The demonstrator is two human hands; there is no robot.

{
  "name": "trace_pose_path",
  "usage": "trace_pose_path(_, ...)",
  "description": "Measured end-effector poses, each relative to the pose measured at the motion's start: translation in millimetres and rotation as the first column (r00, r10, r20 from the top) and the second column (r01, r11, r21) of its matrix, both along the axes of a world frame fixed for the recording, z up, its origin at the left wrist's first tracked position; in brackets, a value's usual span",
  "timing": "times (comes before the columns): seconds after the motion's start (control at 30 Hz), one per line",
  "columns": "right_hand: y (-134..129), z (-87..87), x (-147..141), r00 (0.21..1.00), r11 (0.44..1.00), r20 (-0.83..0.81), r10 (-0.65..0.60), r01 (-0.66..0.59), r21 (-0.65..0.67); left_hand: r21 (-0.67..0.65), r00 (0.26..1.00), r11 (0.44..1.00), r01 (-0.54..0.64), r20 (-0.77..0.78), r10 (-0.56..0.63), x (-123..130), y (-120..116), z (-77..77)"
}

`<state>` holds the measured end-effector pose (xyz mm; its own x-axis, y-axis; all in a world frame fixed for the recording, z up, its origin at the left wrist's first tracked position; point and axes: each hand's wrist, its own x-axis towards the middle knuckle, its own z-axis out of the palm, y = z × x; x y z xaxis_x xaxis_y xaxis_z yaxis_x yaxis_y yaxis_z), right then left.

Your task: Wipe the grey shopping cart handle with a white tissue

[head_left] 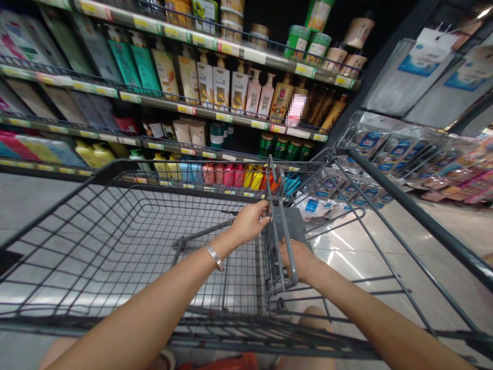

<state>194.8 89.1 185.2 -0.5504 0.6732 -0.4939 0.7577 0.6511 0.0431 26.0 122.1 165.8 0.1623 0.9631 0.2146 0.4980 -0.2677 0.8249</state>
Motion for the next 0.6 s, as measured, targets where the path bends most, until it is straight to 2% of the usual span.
trace_pose_path(0.07,7,-2.7,4,1.0,0.998,-0.023,-0.015,0.017,0.067,0.005,1.0,1.0,0.005,0.006,-0.005,1,-1,-0.2)
trace_pose_path(0.17,28,-7.9,15,0.992,0.978,-0.061,-0.112,0.121,0.17,0.009,1.0,1.0,0.005,0.017,-0.006,2,-2,0.5)
trace_pose_path(0.23,46,-10.9,20,0.982,0.953,-0.06,-0.181,0.19,0.234,0.01,1.0,1.0,0.0,0.023,0.0,2,-2,1.1)
trace_pose_path(0.37,82,-14.5,22,0.972,0.897,-0.042,-0.233,0.232,0.377,0.01,1.0,1.0,-0.02,0.023,0.02,3,-1,0.8)
trace_pose_path(0.47,99,-18.0,16,0.957,0.865,-0.069,-0.281,0.283,0.415,0.016,1.0,1.0,-0.023,0.014,0.022,3,-1,-0.4)
trace_pose_path(0.6,99,-20.7,5,0.964,0.886,-0.084,-0.251,0.264,0.381,0.021,1.0,0.999,-0.027,0.013,0.026,4,0,-1.1)
